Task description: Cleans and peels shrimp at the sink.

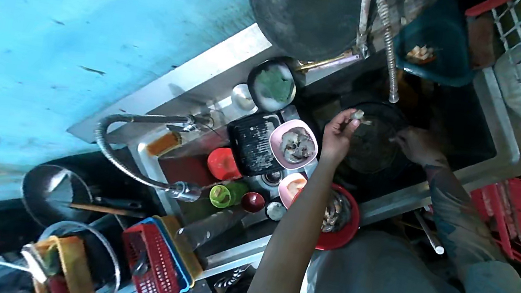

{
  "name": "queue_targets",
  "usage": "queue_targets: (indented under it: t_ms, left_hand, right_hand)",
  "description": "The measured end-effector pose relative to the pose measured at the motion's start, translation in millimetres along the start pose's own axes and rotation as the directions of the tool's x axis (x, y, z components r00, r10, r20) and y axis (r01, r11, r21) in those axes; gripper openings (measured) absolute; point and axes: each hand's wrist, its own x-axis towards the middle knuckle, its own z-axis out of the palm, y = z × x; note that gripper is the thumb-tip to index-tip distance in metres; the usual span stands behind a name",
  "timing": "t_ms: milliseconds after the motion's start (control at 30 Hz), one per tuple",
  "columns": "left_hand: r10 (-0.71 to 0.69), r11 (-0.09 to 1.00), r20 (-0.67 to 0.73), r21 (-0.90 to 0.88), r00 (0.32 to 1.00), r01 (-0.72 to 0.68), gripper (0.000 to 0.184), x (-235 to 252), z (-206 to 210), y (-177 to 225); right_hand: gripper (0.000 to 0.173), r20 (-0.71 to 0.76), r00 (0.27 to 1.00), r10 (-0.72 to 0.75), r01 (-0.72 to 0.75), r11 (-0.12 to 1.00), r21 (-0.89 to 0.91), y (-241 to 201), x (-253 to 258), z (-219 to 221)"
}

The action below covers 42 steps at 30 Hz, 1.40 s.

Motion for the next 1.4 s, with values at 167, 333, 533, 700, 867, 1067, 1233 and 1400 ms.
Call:
queue_targets:
  t_ms: [167,333,533,700,867,1067,1233,1400]
  left_hand:
    - [0.022,0.999,0.029,0.038,0.999,-0.023,0.026,1.3,-23.2,8.6]
    - [-0.046,0.998,0.068,0.052,0.997,0.042,0.028,-0.8,-35.6,18.5]
    - [-0.388,0.901,0.051,0.230,0.920,0.368,0.027,7.5,-40.0,38.0]
    - [-0.371,0.909,-0.039,0.188,0.928,0.372,0.029,20.7,-51.3,47.2]
    - [-0.435,0.883,0.021,0.203,0.900,0.423,0.030,25.1,-41.2,53.5]
    - [-0.410,0.906,0.134,0.174,0.902,0.385,0.030,29.7,16.1,39.3]
    - [-0.346,0.938,0.183,0.084,0.920,0.336,0.032,35.4,53.4,23.5]
    - [-0.296,0.955,0.201,0.053,0.934,0.292,0.032,41.4,61.4,15.4]
  right_hand:
    - [0.033,0.097,0.995,0.010,-0.009,1.000,-0.013,9.5,9.0,22.7]
    - [0.032,0.065,0.998,0.006,0.002,0.992,-0.123,-12.7,1.2,30.3]
    - [0.032,-0.045,0.962,-0.268,0.271,0.961,0.065,-41.6,-16.6,31.4]
    - [0.021,0.029,0.790,-0.613,0.598,0.780,0.185,-90.9,-55.7,53.4]
    - [0.020,0.035,0.706,-0.707,0.700,0.705,0.110,-108.4,-73.2,93.8]
    - [0.020,-0.201,0.957,-0.208,0.289,0.705,0.647,-62.5,-90.5,33.5]
    - [0.032,-0.125,0.984,0.128,0.008,0.663,0.749,-17.5,-79.3,18.1]
    - [0.041,-0.235,0.959,0.158,0.107,0.565,0.818,8.7,-36.1,23.6]
